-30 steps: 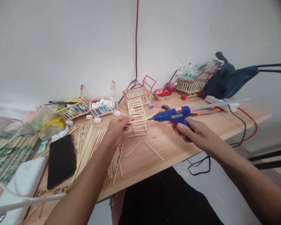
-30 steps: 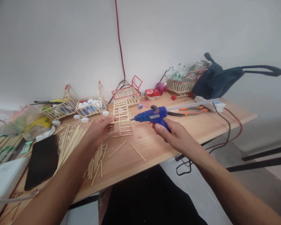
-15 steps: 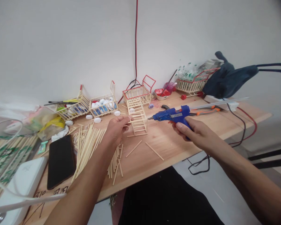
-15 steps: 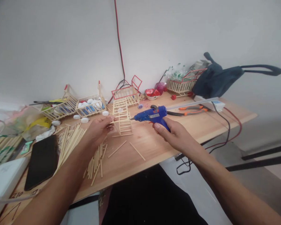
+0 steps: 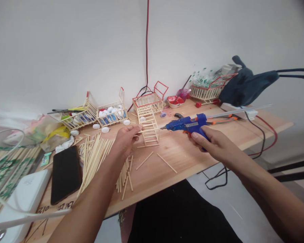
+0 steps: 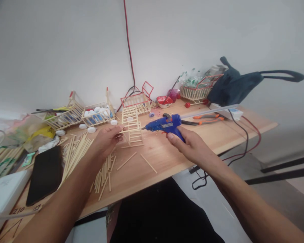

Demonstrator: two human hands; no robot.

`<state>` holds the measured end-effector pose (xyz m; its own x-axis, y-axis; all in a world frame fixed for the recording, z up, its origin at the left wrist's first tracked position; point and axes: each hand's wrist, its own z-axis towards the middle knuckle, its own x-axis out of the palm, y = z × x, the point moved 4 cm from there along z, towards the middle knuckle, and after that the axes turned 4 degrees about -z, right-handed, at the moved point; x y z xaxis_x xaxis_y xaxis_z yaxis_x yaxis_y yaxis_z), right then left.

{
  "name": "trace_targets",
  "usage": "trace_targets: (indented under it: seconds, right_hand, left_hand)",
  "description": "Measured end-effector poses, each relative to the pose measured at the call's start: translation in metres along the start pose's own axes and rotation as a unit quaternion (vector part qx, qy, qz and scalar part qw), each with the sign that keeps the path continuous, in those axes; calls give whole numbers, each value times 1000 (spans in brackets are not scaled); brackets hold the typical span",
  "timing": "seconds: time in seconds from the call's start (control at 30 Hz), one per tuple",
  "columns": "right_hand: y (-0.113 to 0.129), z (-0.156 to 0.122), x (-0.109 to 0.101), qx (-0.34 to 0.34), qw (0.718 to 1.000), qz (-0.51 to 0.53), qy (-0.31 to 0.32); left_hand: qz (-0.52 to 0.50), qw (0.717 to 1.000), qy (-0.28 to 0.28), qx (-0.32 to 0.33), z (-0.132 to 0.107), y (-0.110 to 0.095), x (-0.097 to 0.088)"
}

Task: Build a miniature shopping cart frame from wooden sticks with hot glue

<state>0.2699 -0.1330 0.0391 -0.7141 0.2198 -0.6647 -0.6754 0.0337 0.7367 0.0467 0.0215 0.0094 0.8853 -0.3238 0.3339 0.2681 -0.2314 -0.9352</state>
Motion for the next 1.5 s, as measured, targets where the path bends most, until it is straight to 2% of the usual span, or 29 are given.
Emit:
trace_targets:
  seconds: [0.33,0.63,1.2,1.5]
  right_hand:
    - [9,1,-5,-4,999,-50,-21]
    - [7,2,-6,-14,999,-45,-18]
    - [17,1,-7,4,998,-58,-18]
    - [12,-2,-9,7,998,-62,-19]
  left_hand:
    - [1,1000,4,2,0,1,0]
    - [-5,1000,0,-1,0,0,0]
    - [-2,1000,-2,2,-1,-1,0]
    - [-10,1000,-3,0,1,0,-1]
